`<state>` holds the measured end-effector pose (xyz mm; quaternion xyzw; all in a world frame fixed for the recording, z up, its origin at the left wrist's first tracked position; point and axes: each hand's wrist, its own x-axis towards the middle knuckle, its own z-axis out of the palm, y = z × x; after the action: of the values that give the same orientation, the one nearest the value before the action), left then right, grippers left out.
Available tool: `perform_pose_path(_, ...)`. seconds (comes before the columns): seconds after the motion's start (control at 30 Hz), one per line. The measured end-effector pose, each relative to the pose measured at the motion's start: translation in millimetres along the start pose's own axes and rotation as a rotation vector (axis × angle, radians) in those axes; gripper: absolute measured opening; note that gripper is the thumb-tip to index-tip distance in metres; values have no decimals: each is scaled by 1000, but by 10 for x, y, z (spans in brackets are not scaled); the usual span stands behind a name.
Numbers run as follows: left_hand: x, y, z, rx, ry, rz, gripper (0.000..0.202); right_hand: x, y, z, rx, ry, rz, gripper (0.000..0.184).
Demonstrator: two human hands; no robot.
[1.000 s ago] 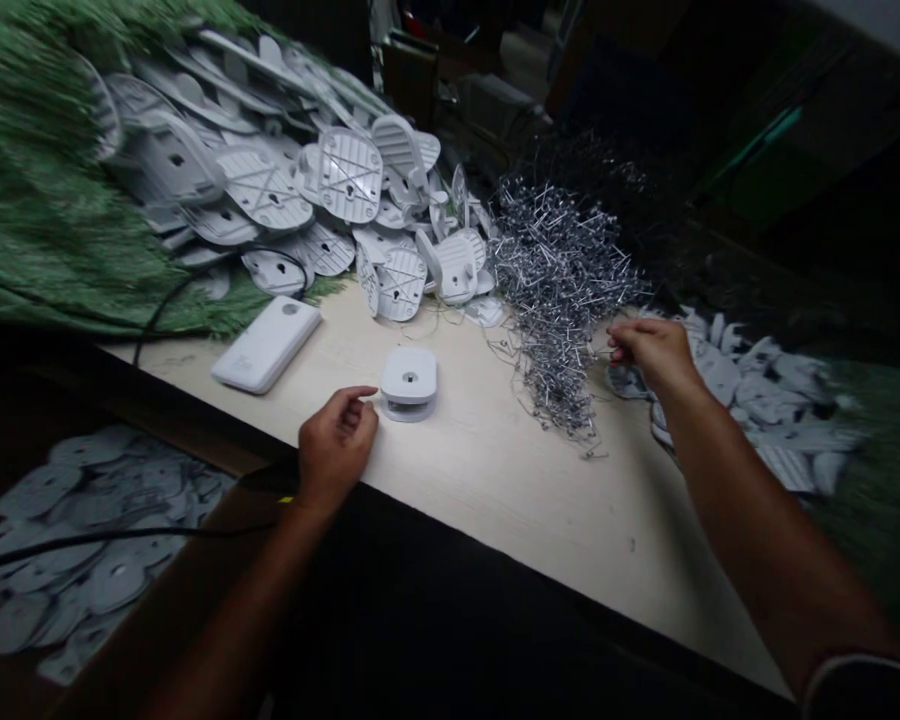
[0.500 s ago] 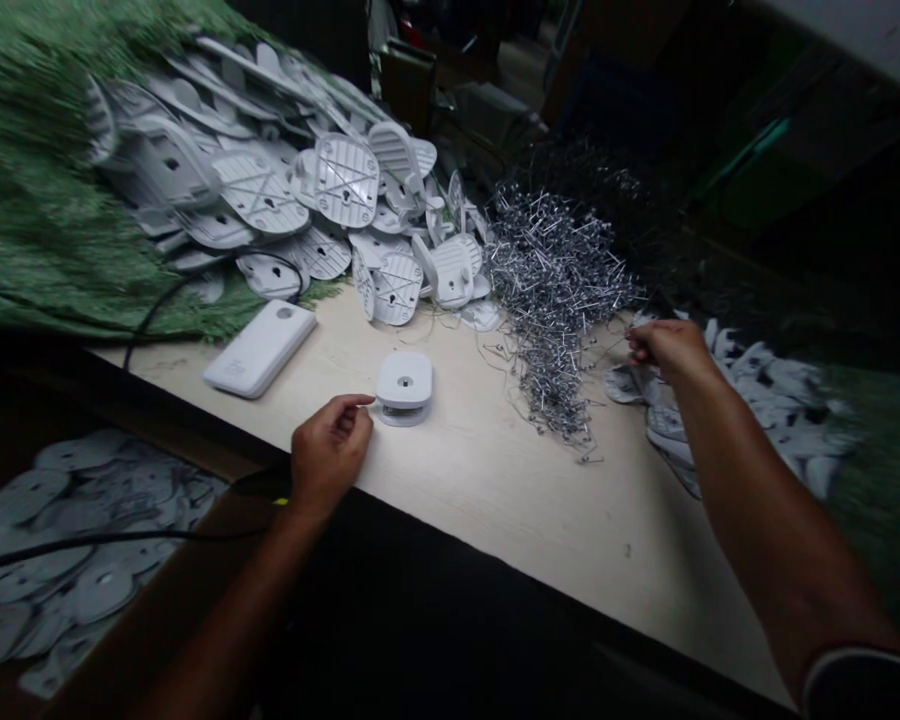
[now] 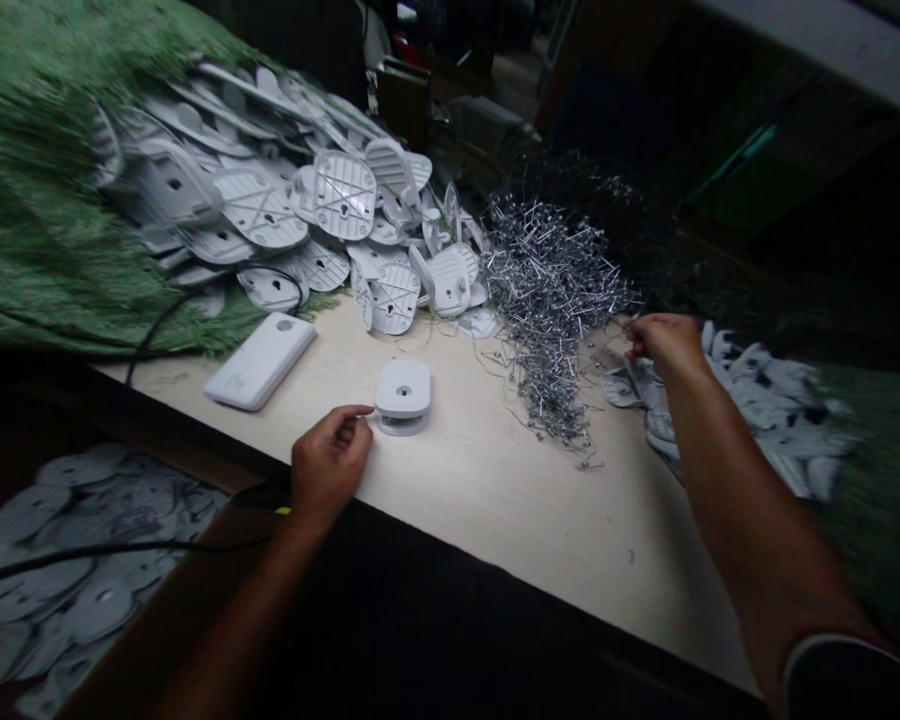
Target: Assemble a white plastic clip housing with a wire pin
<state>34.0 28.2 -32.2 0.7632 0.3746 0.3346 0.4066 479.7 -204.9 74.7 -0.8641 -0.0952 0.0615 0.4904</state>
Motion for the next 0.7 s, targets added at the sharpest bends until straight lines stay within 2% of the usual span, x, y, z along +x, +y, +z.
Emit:
perform_pose_path(0.2, -2, 22, -16, 6, -7, -6, 28, 28, 28, -8, -53, 34, 9, 17)
perform_pose_path(0.33, 1, 40, -20, 10, -4, -18, 28, 58, 75, -43, -90, 12, 28, 17)
perform_pose_path(0.53, 9, 40, -31, 20, -10, -23, 28, 26, 125, -62, -28, -32, 76, 19)
perform_pose_path(0.7, 13, 37, -35, 32, -11, -8, 27, -6, 162, -65, 8, -15, 89, 18)
